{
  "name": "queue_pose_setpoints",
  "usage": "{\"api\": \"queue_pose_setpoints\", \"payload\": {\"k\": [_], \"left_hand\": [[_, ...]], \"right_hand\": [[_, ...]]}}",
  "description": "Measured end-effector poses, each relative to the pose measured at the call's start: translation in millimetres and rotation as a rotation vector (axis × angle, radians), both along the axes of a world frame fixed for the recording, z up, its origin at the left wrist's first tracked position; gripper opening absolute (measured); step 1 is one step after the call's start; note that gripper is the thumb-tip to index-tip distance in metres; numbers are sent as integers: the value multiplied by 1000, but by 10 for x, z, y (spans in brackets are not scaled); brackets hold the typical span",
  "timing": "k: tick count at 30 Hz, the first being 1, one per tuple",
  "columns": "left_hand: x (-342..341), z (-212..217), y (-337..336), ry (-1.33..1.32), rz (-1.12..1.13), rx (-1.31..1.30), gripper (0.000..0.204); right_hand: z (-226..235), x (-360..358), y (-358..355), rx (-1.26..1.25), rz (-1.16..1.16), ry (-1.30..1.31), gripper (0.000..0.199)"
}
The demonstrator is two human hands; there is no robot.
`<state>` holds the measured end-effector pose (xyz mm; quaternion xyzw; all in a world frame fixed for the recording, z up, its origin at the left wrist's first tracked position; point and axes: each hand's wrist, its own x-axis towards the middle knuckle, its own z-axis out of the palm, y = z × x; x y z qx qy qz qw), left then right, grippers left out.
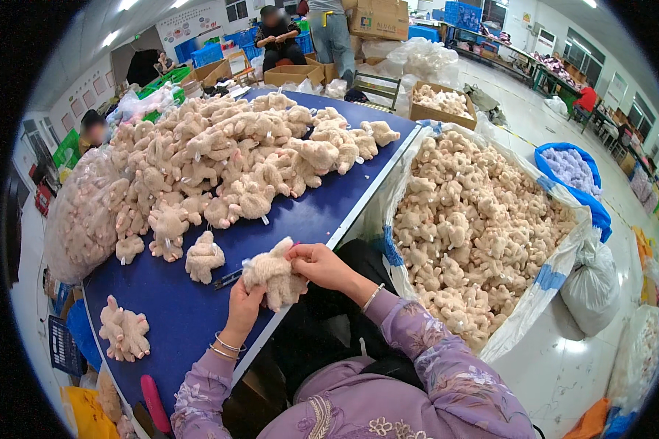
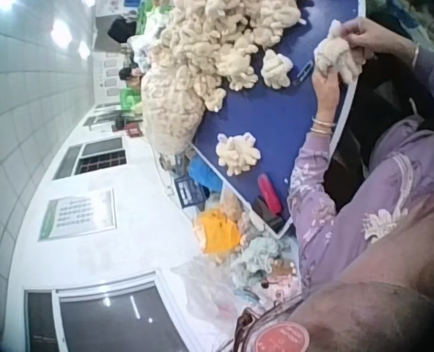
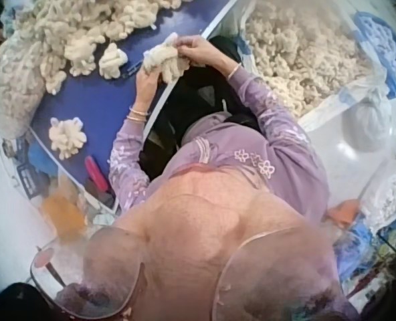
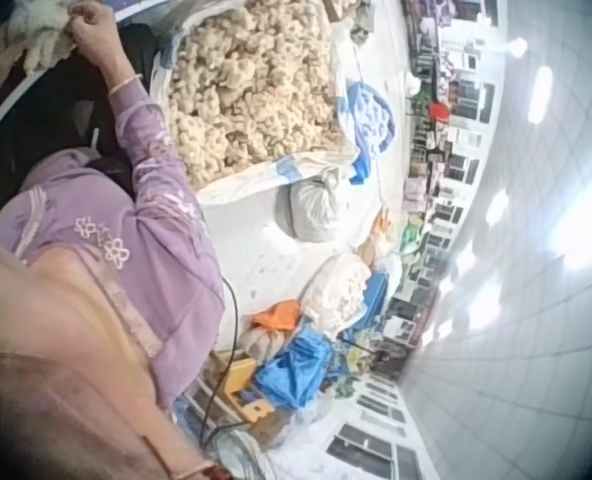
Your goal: The person trims loose threads and adjusts the ears of small stuffed animal toys using scissors. They handle each toy one at a time, inspecting and snipping excess material, then placing the finished items into a large sack.
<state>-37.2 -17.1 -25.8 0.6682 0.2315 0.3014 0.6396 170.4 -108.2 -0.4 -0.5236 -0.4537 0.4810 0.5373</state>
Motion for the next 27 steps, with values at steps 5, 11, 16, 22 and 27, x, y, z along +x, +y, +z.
{"api": "queue_pose_setpoints", "payload": {"k": [5, 11, 16, 22, 27], "left_hand": [[81, 63, -62, -28, 144, 54, 30], [63, 90, 75, -185, 137, -260, 26], [70, 68, 116, -175, 137, -240, 25], [-40, 123, 214, -107, 173, -101, 22], [-143, 318, 708, -124, 494, 430, 14]], "right_hand": [[-51, -190, -22, 117, 46, 16, 23], [168, -195, -84, 60, 14, -217, 21], [105, -210, -44, 188, -43, -80, 18], [438, 561, -62, 715, -500, 478, 29], [490, 803, -161, 535, -412, 434, 32]]}}
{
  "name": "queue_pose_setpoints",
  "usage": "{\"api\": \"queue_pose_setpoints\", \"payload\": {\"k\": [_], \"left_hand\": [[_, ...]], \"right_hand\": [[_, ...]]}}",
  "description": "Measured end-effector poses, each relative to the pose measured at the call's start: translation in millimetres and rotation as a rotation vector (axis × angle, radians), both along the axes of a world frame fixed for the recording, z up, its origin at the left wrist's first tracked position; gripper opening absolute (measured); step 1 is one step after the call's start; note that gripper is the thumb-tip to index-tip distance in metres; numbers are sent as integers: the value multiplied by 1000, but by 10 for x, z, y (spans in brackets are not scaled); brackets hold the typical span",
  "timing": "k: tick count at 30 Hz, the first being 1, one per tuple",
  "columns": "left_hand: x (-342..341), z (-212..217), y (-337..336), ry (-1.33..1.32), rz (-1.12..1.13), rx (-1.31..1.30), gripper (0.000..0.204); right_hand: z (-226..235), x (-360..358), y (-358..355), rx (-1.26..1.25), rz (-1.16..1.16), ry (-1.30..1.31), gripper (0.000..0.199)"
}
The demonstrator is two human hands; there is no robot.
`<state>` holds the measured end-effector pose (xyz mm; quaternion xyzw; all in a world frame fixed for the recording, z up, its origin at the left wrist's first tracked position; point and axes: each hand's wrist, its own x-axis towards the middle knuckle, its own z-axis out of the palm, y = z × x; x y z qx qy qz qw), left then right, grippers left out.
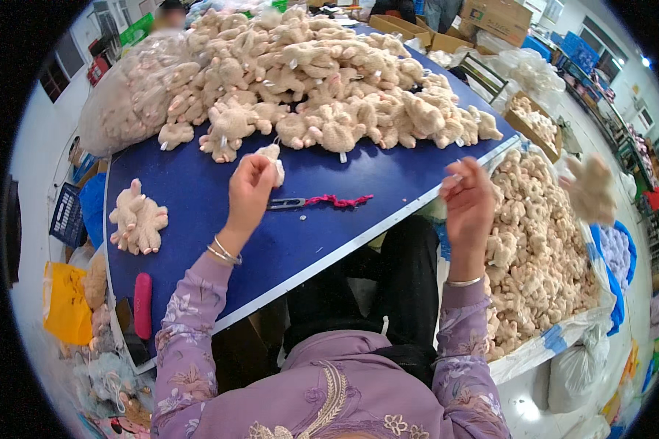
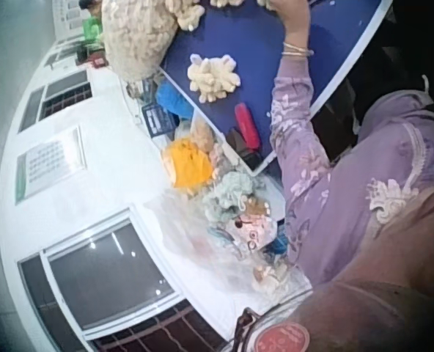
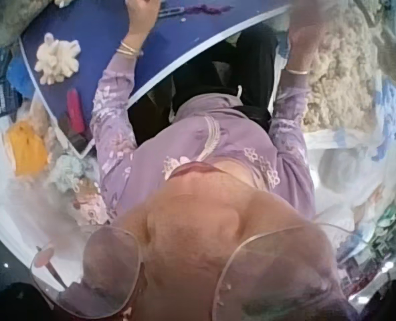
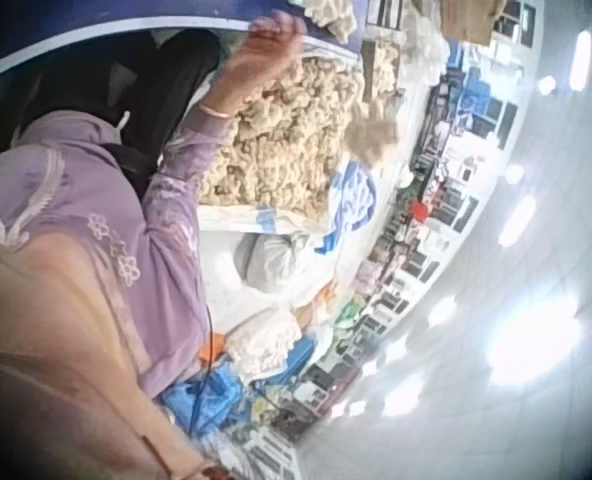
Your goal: The person trims loose threads and adjusts the ears of small stuffed animal toys using scissors. They handle each toy one at a time, inspecting and snipping excess material, then placing the finished items into a large sack.
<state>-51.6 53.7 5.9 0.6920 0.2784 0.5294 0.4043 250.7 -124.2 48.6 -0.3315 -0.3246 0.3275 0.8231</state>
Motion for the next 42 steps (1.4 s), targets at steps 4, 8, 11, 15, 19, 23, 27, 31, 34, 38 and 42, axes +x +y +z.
{"api": "queue_pose_setpoints", "payload": {"k": [4, 8, 11, 15, 19, 23, 27, 31, 34, 38, 42], "left_hand": [[-249, -4, 339, 622, 415, 435, 45], [-409, -210, 456, 730, 333, 305, 53], [-428, -198, 526, 408, 195, -13, 47], [-374, -73, 450, -144, -300, -493, 33], [-122, 117, 36, -409, -643, -804, 43], [95, -18, -192, -393, -596, -681, 40], [139, 18, -227, -312, -540, -783, 43], [163, 226, -369, -368, -655, -698, 45], [179, 220, -410, -66, -617, -601, 36], [190, 262, -413, -260, -517, -737, 24], [177, 269, -428, -274, -553, -745, 23]], "right_hand": [[-411, -431, 235, -329, 161, -96, 15], [-465, -711, 352, -445, 340, -218, 16], [-491, -759, 399, -474, 375, -281, 16], [-422, -853, 467, -499, 389, -368, 16], [-227, -1133, 585, -439, 433, -434, 30], [-197, -1326, 675, -409, 355, -394, 39], [-265, -1254, 673, -341, 167, -419, 34], [-203, -1187, 608, -402, 200, -536, 39], [-280, -1171, 612, -365, 200, -571, 41], [-129, -1092, 543, -323, 228, -431, 29], [-169, -1051, 533, -266, 169, -488, 24]]}}
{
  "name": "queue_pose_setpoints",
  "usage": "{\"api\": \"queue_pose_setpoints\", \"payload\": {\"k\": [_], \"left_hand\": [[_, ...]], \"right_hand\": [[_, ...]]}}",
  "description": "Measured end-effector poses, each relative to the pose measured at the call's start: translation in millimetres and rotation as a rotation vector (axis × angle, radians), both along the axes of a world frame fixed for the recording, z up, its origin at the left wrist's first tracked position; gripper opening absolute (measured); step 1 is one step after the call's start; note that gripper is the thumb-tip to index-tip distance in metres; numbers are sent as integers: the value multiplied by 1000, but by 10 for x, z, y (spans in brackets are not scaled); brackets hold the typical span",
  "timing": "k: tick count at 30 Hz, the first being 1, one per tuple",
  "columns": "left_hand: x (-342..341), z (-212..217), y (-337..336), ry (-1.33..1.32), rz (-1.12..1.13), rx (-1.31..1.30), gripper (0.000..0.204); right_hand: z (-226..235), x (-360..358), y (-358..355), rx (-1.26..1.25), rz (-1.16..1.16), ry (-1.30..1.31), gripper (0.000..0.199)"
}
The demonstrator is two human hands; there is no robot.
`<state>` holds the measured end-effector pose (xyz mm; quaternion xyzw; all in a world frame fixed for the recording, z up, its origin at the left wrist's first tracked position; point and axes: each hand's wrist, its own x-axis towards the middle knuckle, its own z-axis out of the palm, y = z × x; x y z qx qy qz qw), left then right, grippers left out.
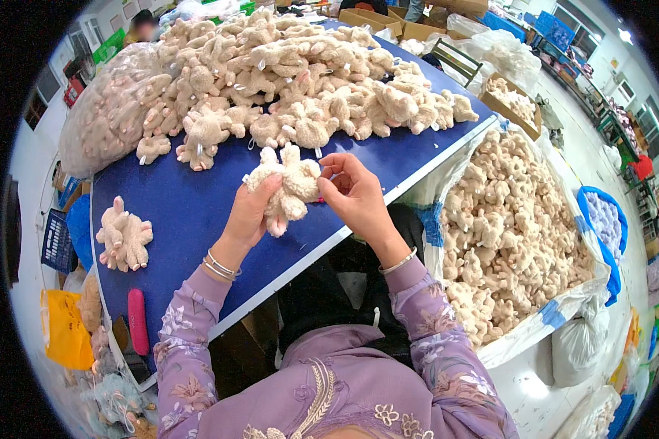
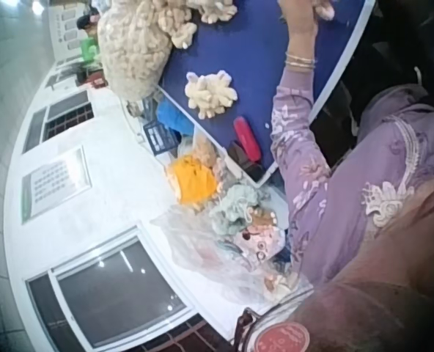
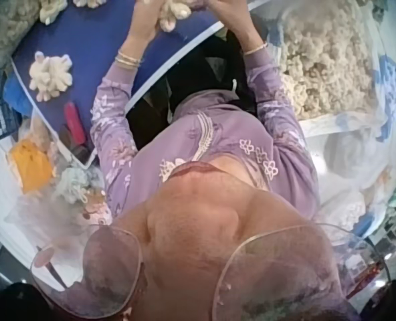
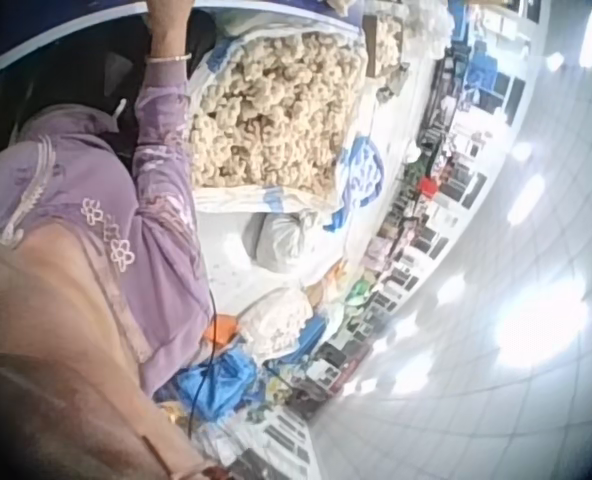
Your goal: The person trims loose threads and adjusts the ears of small stuffed animal toys using scissors. They handle each toy one at a time, inspecting and snipping excess material, then placing the finished items into a large sack.
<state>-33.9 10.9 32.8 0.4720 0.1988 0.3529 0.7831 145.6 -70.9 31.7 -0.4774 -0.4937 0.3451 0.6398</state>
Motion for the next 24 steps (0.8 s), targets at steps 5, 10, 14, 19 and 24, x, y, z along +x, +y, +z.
{"api": "queue_pose_setpoints", "payload": {"k": [5, 10, 14, 19, 24], "left_hand": [[9, -107, -25, 119, 54, 54, 24], [5, -132, -7, 112, 39, 387, 47], [65, -259, 74, 264, 228, 671, 48], [-12, -133, 90, 558, -421, 160, 37], [47, -105, -124, 126, -241, -59, 33]], "right_hand": [[35, -50, -27, 0, -60, -83, 17], [17, 5, -34, -77, -83, -163, 12], [228, -24, -134, 16, -257, -243, 14], [304, 52, -239, 147, -341, -434, 17], [253, -108, -276, 286, -70, -614, 21]]}}
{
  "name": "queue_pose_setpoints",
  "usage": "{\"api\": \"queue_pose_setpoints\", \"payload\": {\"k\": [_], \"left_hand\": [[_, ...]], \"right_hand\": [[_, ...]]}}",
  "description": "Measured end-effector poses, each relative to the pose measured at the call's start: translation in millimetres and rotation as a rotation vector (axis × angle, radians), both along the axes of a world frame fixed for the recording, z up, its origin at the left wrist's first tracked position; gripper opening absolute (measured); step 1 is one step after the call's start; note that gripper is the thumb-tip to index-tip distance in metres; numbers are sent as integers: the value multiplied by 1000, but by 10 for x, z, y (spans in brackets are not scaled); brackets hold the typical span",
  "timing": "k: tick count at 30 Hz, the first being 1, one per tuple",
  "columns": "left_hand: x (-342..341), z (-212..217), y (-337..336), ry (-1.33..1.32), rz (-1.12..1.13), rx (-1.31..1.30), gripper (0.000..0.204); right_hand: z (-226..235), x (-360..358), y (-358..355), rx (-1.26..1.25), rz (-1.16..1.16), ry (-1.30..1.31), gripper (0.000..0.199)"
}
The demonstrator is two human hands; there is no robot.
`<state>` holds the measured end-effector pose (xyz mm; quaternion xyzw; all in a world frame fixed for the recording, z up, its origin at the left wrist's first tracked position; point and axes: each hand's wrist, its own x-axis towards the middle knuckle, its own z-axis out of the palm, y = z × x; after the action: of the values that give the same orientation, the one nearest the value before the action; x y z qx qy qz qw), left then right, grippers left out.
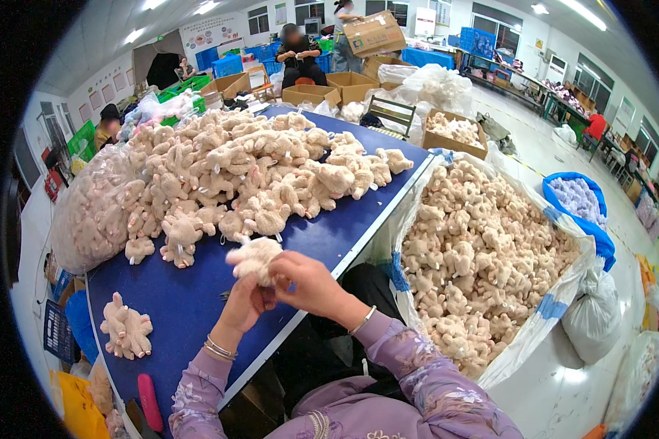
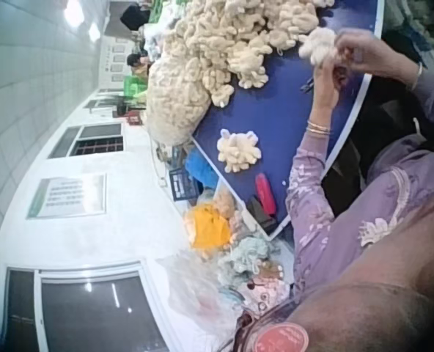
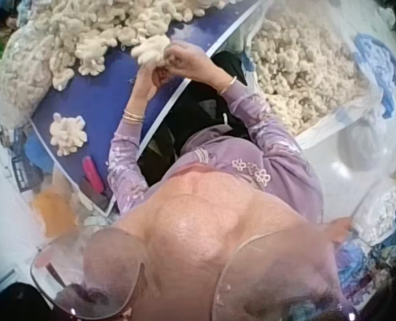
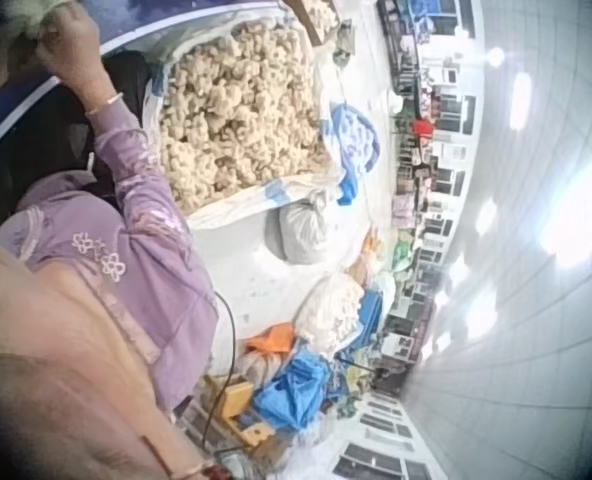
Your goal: The person trims loose threads and adjusts the ears of small stuffed animal toys using scissors. They handle each toy one at a time, inspecting and snipping excess material, then placing the finished items into a large sack.
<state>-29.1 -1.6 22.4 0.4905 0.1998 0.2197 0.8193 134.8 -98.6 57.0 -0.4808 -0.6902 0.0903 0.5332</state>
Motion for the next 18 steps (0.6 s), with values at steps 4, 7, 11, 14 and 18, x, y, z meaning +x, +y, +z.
{"api": "queue_pose_setpoints", "payload": {"k": [4, 7, 11, 14, 18], "left_hand": [[36, -51, -47, -44, 191, -64, 27], [63, -93, -64, -130, 299, -41, 28], [85, -107, -92, -191, 407, 28, 31], [94, -119, -101, -177, 455, 197, 30], [107, -107, -155, -128, 486, 472, 29]], "right_hand": [[-51, -123, -2, -16, 74, -54, 23], [-86, -143, 31, 53, 2, -86, 22], [-176, -192, 64, 10, -65, 23, 18], [-211, -218, 71, -234, 8, 365, 14], [-255, -182, 122, -512, 158, 893, 12]]}}
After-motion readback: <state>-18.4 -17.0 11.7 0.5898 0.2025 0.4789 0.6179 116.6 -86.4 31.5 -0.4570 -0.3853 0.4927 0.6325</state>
